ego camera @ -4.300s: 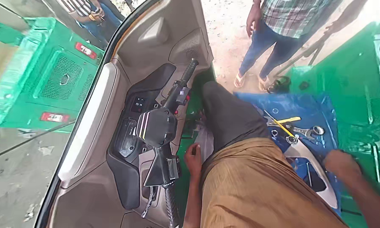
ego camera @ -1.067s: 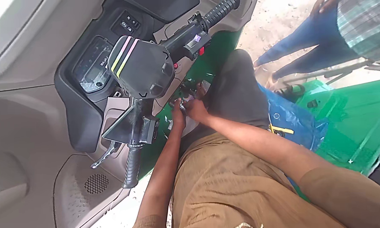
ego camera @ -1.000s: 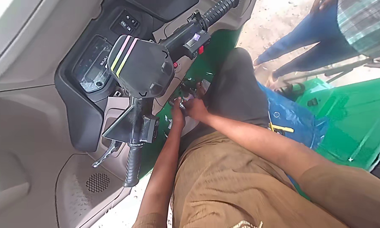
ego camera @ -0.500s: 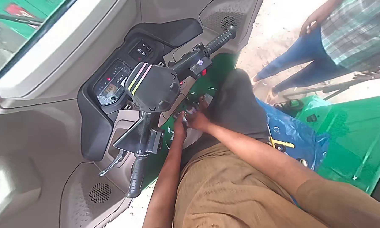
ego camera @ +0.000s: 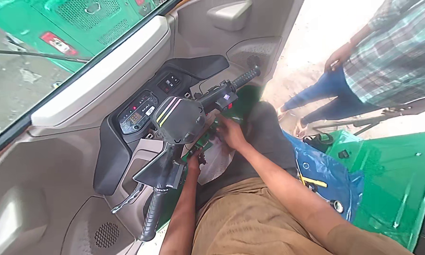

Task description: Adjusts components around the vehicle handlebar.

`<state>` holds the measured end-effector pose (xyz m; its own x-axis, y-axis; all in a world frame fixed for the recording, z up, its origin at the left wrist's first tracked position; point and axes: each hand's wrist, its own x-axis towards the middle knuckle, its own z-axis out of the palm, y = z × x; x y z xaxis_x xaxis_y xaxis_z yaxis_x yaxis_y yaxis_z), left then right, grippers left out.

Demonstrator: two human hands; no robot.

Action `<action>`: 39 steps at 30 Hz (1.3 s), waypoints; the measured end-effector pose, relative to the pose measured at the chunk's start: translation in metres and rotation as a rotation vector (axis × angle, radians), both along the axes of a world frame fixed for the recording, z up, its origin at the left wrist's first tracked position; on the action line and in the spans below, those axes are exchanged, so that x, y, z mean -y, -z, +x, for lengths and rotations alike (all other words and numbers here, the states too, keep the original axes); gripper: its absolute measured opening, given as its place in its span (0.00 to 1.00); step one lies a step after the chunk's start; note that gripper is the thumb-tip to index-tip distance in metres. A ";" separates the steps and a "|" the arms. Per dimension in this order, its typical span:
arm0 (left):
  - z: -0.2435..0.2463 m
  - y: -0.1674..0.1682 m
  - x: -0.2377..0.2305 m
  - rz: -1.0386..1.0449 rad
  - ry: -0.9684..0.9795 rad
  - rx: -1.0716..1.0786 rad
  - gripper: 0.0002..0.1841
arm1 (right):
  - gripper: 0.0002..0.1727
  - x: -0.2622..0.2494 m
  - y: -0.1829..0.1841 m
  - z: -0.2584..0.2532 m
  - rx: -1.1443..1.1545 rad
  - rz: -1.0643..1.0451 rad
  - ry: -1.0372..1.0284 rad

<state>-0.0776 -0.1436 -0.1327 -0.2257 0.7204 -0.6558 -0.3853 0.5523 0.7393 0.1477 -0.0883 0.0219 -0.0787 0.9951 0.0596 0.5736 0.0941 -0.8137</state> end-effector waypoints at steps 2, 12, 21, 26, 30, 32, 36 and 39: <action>-0.004 -0.003 0.004 0.002 -0.002 0.001 0.21 | 0.34 -0.002 0.004 -0.017 0.283 0.029 -0.062; 0.000 -0.020 0.007 -0.037 0.045 -0.021 0.16 | 0.30 -0.018 0.010 -0.034 0.497 0.030 -0.088; 0.000 -0.018 0.007 -0.034 0.056 0.005 0.18 | 0.41 -0.020 0.020 -0.026 0.365 0.030 -0.131; -0.001 -0.024 0.009 -0.033 0.068 0.076 0.18 | 0.24 -0.005 0.022 -0.029 0.201 -0.114 0.064; 0.005 -0.023 0.005 -0.012 0.125 0.139 0.23 | 0.26 0.004 0.049 -0.027 0.365 -0.557 -0.469; 0.010 -0.022 0.004 0.041 0.093 0.163 0.23 | 0.30 0.011 0.060 -0.039 0.381 -0.621 -0.662; 0.021 -0.018 0.003 0.132 0.060 0.162 0.21 | 0.28 0.019 0.070 -0.057 0.347 -0.659 -0.712; 0.028 -0.026 0.000 0.139 0.055 0.228 0.25 | 0.28 0.017 0.078 -0.060 0.360 -0.702 -0.688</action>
<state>-0.0500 -0.1434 -0.1062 -0.0414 0.8141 -0.5793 -0.5228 0.4764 0.7069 0.0878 -0.1054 -0.0565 -0.5398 0.5309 -0.6533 0.7945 0.0648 -0.6038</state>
